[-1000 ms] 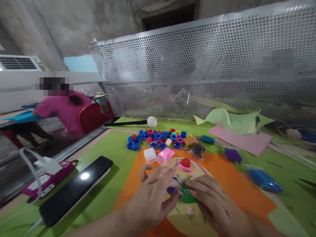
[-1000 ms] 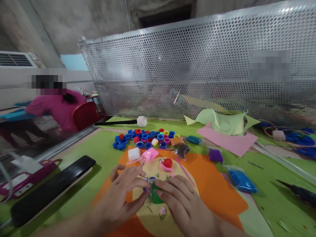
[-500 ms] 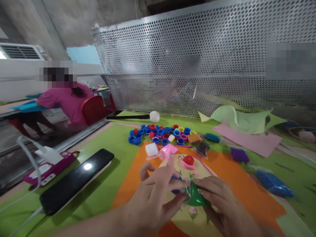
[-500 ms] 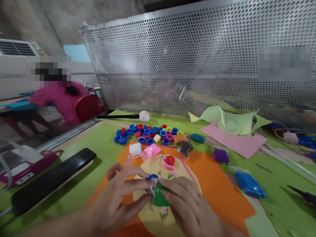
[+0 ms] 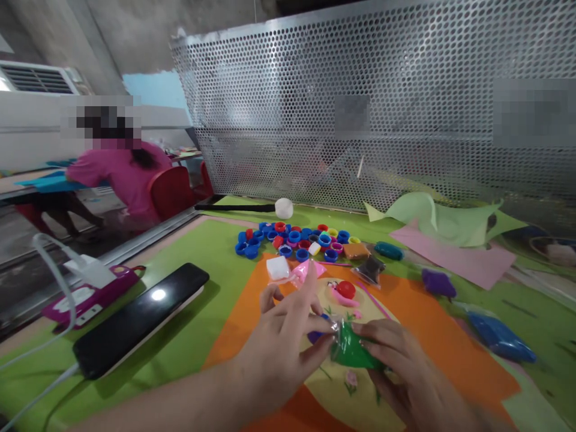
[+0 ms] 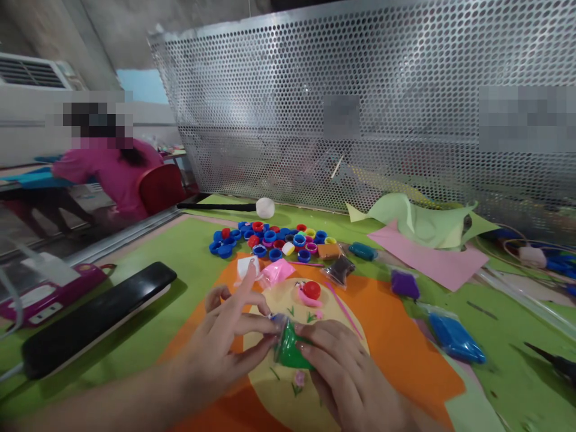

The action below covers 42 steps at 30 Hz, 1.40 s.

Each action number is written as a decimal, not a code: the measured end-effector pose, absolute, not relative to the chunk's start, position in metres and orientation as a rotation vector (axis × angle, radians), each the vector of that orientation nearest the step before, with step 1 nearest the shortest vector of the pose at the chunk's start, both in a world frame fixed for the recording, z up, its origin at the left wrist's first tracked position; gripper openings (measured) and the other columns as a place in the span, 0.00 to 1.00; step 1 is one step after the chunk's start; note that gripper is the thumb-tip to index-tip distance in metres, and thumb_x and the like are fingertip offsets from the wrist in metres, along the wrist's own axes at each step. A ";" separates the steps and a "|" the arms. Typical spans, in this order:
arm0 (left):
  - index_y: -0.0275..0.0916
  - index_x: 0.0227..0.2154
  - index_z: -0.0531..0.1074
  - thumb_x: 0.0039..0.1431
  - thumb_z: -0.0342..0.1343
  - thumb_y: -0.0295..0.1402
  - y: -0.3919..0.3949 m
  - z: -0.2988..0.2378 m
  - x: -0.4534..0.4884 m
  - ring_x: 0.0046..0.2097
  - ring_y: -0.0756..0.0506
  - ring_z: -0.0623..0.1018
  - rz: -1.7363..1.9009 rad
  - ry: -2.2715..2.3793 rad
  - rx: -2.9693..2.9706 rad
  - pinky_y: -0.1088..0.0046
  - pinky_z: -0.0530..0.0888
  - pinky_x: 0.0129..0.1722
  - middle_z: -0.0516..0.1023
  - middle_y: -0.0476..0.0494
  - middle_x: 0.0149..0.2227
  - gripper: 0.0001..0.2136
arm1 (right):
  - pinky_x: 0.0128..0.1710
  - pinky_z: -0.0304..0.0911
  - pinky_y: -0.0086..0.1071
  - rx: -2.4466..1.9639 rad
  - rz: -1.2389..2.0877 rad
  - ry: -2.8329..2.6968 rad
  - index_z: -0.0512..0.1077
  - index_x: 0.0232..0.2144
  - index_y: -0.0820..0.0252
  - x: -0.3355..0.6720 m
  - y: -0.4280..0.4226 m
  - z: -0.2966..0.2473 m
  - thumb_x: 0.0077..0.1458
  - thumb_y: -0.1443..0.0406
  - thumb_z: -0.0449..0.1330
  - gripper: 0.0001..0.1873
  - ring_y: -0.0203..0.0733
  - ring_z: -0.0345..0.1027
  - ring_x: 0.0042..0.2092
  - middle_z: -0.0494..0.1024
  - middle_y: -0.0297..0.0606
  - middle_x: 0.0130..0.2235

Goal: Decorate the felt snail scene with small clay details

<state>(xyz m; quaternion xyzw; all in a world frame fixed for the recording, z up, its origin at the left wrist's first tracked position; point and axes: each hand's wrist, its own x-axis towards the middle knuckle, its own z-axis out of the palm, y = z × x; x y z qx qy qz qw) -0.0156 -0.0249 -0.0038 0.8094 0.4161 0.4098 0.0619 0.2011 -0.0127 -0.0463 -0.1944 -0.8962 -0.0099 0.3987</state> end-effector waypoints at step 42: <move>0.48 0.58 0.41 0.52 0.55 0.27 -0.017 0.008 -0.019 0.38 0.43 0.75 1.062 1.189 2.270 0.58 0.54 0.45 0.80 0.56 0.29 0.35 | 0.50 0.61 0.39 -0.450 -0.016 -2.263 0.58 0.49 0.62 0.201 -0.010 -0.047 0.54 0.76 0.51 0.20 0.43 0.61 0.52 0.69 0.45 0.48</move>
